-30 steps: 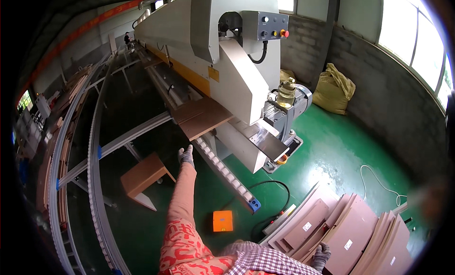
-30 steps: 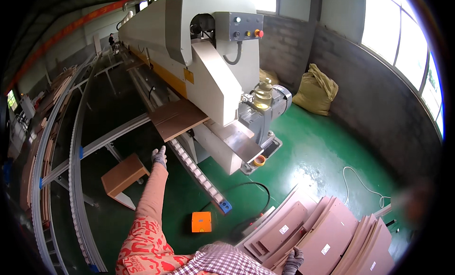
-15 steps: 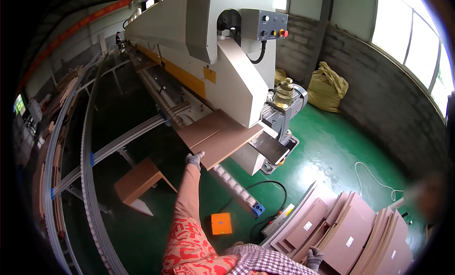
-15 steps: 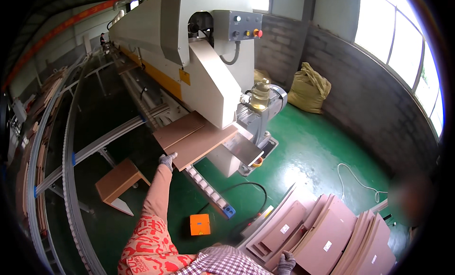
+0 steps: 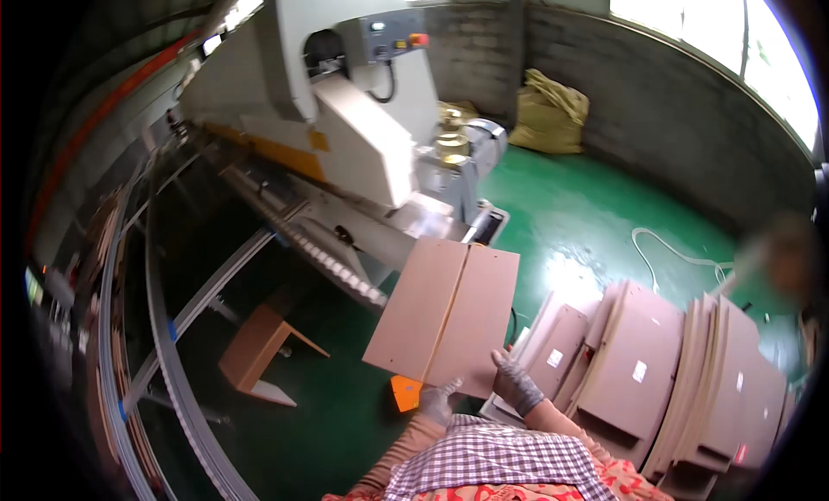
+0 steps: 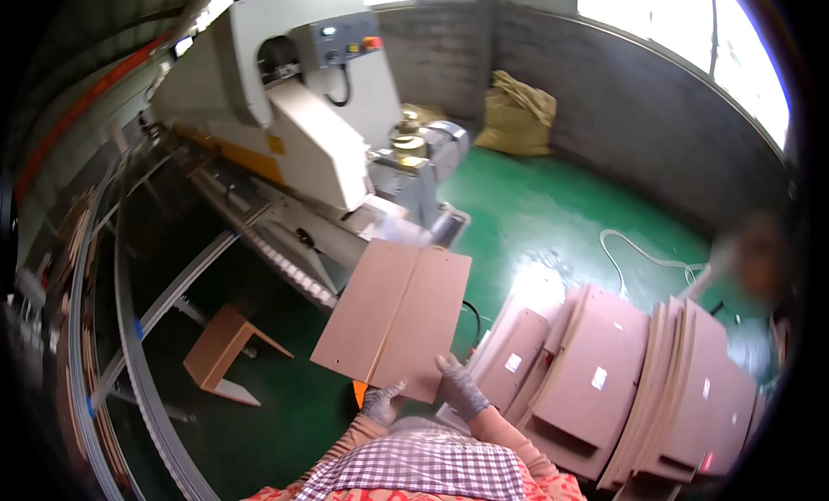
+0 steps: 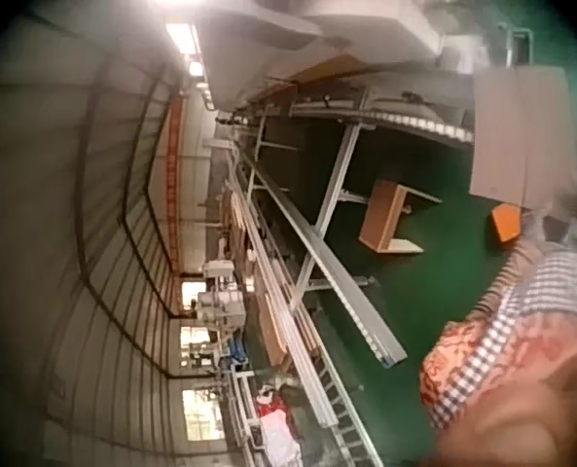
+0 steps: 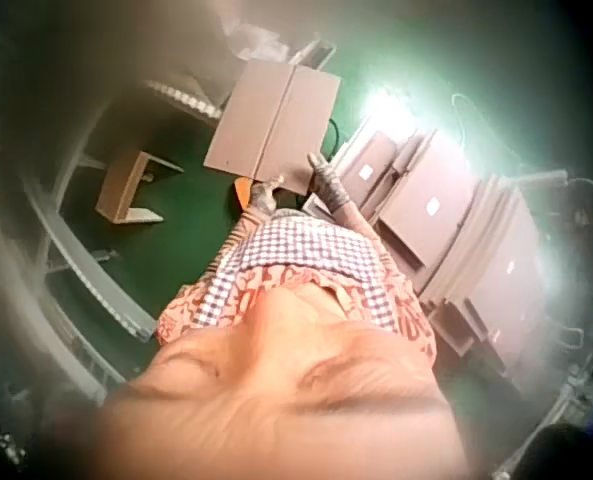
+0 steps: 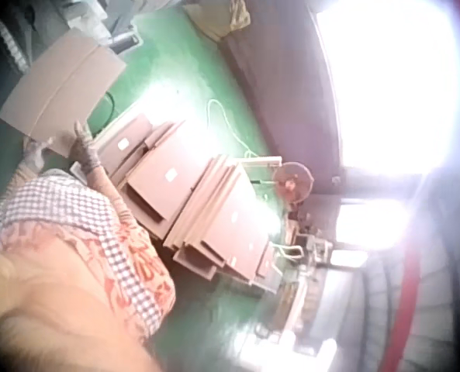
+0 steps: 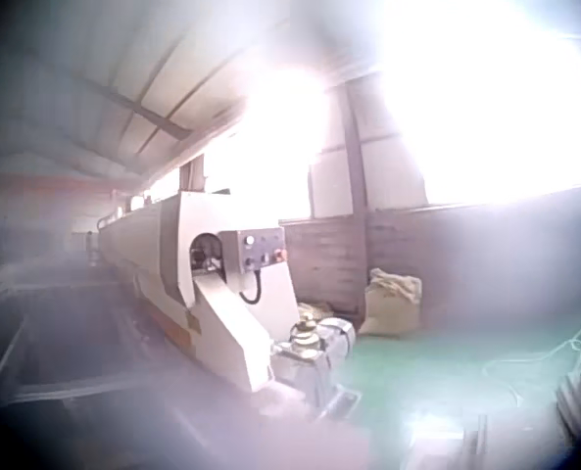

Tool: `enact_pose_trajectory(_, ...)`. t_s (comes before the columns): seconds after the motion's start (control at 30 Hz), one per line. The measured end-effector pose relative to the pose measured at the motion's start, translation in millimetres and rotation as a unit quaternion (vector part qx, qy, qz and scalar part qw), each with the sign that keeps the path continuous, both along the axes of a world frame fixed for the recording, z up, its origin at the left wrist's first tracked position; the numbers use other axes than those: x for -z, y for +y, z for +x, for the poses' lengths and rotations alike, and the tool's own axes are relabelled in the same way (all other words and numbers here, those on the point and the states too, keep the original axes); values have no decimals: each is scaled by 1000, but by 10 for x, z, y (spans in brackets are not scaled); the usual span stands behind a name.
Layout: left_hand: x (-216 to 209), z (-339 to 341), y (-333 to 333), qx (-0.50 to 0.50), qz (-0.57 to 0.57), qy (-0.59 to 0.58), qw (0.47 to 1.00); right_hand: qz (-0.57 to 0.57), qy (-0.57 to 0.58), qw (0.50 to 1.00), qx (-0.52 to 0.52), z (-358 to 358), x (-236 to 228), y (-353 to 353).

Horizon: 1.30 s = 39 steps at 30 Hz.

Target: The person repeatedly picks up wood panels from a stack and feeds them one at a time into an edge-banding machine, then places several panels on a cart.

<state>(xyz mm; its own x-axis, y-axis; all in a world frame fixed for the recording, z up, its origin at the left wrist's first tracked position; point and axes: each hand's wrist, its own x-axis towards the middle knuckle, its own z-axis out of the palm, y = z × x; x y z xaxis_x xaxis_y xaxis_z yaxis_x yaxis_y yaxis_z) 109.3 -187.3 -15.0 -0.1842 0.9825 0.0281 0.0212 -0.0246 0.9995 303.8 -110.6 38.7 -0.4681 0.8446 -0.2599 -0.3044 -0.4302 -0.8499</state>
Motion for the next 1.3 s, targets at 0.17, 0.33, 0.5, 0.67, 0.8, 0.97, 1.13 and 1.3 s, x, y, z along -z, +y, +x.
enact_pose_trajectory(0.17, -282, 307, -450, 65, -218, -454, 862, -135, 144, 972, 127, 584, 10, -447)
enact_pose_trajectory(0.33, -836, 872, -145, 129, -164, -553, 807, -116, 207, 954, 182, 1914, -171, -1016)
enact_pose_trajectory(0.5, -715, 1731, 114, 233, -202, -403, 862, -63, 140, 939, 309, 2985, 114, -1544)
enact_pose_trajectory(0.67, 311, 2363, 511, 310, -191, -236, 901, -94, -4, 924, 371, 3969, 233, -1609)
enact_pose_trajectory(0.8, -266, 3212, 487, 313, -326, -262, 853, -136, -152, 909, 365, 4678, 271, -1551)
enact_pose_trajectory(0.97, 56, 3588, 529, 389, -268, 28, 881, -149, -693, 676, 203, 5138, 359, -1269)
enact_pose_trajectory(1.13, 736, 3488, 366, 407, -197, 151, 879, -112, -717, 657, 202, 5010, 454, -1305)
enact_pose_trajectory(1.3, 826, 3332, 473, 330, -238, 117, 906, -81, -595, 704, 379, 5265, 1354, -1289)
